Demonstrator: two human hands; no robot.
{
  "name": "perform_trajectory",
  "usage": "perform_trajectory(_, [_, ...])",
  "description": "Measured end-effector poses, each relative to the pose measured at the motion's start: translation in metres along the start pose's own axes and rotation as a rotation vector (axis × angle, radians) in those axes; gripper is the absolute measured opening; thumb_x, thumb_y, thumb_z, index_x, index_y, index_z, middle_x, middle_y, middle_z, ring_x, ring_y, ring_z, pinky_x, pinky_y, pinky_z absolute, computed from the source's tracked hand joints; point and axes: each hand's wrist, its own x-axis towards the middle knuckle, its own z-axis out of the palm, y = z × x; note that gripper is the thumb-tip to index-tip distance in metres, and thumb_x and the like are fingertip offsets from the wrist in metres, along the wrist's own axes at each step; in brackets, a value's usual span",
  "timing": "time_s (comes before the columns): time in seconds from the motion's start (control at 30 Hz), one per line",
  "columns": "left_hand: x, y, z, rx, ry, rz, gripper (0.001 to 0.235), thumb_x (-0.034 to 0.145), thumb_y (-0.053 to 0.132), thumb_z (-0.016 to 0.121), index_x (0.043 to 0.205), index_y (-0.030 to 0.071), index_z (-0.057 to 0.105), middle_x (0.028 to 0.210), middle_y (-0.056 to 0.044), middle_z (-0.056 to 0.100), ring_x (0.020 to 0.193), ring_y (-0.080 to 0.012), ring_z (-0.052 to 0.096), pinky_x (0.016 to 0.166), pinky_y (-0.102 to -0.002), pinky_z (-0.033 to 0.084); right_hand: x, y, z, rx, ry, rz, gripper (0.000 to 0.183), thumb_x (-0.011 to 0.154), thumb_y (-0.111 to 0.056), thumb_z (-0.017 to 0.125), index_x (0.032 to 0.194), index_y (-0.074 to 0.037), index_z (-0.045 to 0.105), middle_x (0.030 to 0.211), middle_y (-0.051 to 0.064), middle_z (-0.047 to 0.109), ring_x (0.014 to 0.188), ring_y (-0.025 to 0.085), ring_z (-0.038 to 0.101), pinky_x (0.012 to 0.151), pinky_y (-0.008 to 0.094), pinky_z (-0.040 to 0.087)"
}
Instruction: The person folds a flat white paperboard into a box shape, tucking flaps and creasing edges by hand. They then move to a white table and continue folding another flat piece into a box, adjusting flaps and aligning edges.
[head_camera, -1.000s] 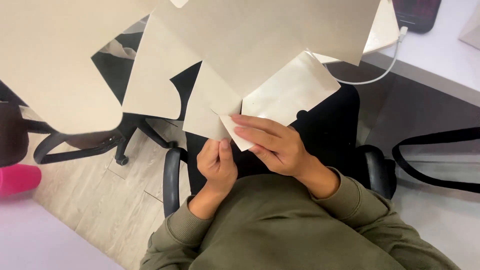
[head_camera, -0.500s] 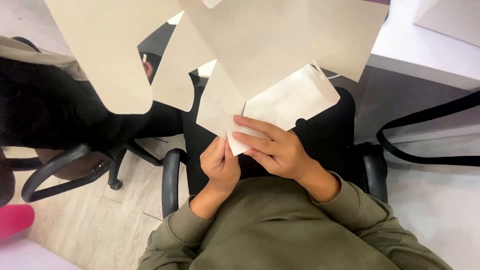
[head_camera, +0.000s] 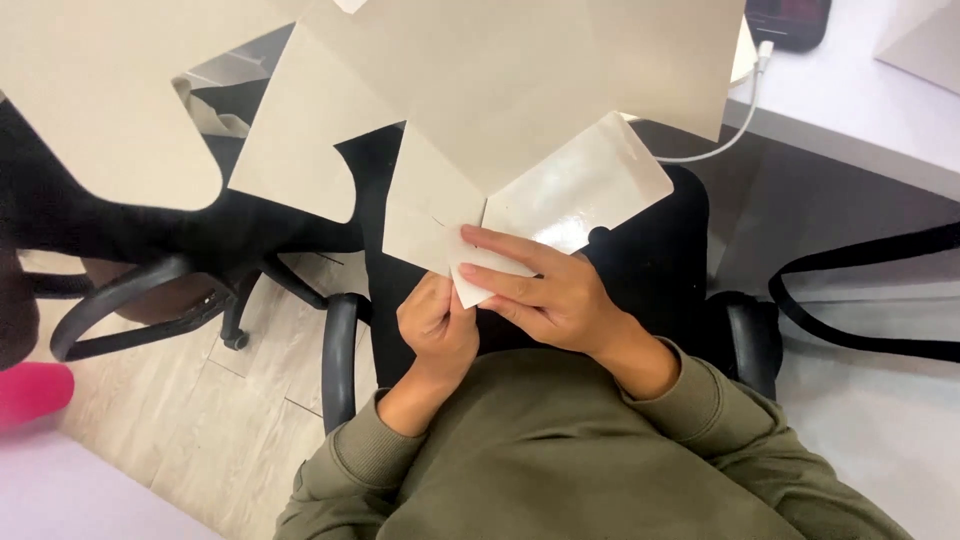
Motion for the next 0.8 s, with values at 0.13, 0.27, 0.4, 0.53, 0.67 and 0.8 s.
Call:
perform_trajectory(0.13, [-0.002, -0.002, -0.011, 0.027, 0.032, 0.004, 0.028, 0.1, 0.004, 0.059, 0.113, -0.016, 0.074, 0.081, -0.022, 0.076, 0.068, -0.0325, 0.073, 0.052, -0.035, 0.053, 0.006, 0.001, 0.008, 0.057, -0.033, 0.002, 0.027, 0.1, -0.019, 0.067, 0.125, -0.016, 0.076, 0.137, 0.021, 0.067, 0.115, 0.037, 0.072, 0.094, 0.042, 0.061])
perform_trajectory(0.27, [-0.006, 0.0, -0.025, 0.094, 0.052, 0.003, 0.028, 0.099, 0.005, 0.06, 0.113, -0.016, 0.074, 0.083, -0.023, 0.077, 0.071, -0.0372, 0.074, 0.054, -0.038, 0.054, 0.007, 0.005, 0.02, 0.069, -0.059, -0.004, 0.028, 0.099, -0.019, 0.069, 0.125, -0.016, 0.076, 0.138, 0.02, 0.067, 0.116, 0.036, 0.072, 0.094, 0.042, 0.061])
perform_trajectory(0.4, [-0.012, -0.004, -0.034, 0.162, 0.078, 0.006, 0.028, 0.099, 0.006, 0.062, 0.115, -0.013, 0.074, 0.088, -0.024, 0.078, 0.076, -0.0421, 0.073, 0.057, -0.039, 0.055, 0.009, 0.011, 0.031, 0.122, -0.083, -0.021, 0.027, 0.097, -0.019, 0.072, 0.123, -0.015, 0.077, 0.139, 0.019, 0.067, 0.117, 0.034, 0.072, 0.096, 0.041, 0.061])
perform_trajectory(0.53, [-0.014, -0.006, -0.042, 0.162, 0.101, 0.002, 0.03, 0.099, 0.007, 0.061, 0.117, -0.013, 0.073, 0.09, -0.023, 0.078, 0.078, -0.0399, 0.074, 0.058, -0.039, 0.055, 0.008, 0.014, 0.04, 0.163, -0.1, -0.018, 0.027, 0.097, -0.018, 0.071, 0.124, -0.014, 0.077, 0.138, 0.02, 0.067, 0.115, 0.035, 0.073, 0.095, 0.042, 0.061])
perform_trajectory(0.67, [-0.022, -0.013, -0.047, 0.194, 0.106, 0.007, 0.03, 0.098, 0.007, 0.062, 0.119, -0.012, 0.073, 0.094, -0.024, 0.078, 0.082, -0.0403, 0.074, 0.06, -0.041, 0.056, 0.007, 0.015, 0.042, 0.162, -0.106, -0.015, 0.027, 0.097, -0.018, 0.071, 0.123, -0.014, 0.077, 0.138, 0.02, 0.067, 0.116, 0.034, 0.072, 0.094, 0.041, 0.061])
perform_trajectory(0.8, [-0.009, -0.002, -0.037, 0.203, 0.108, 0.034, 0.03, 0.096, 0.008, 0.065, 0.119, -0.009, 0.073, 0.102, -0.024, 0.078, 0.09, -0.0391, 0.074, 0.066, -0.04, 0.058, 0.004, 0.014, 0.042, 0.157, -0.058, -0.04, 0.026, 0.097, -0.017, 0.07, 0.121, -0.012, 0.078, 0.134, 0.022, 0.069, 0.112, 0.035, 0.073, 0.092, 0.041, 0.062])
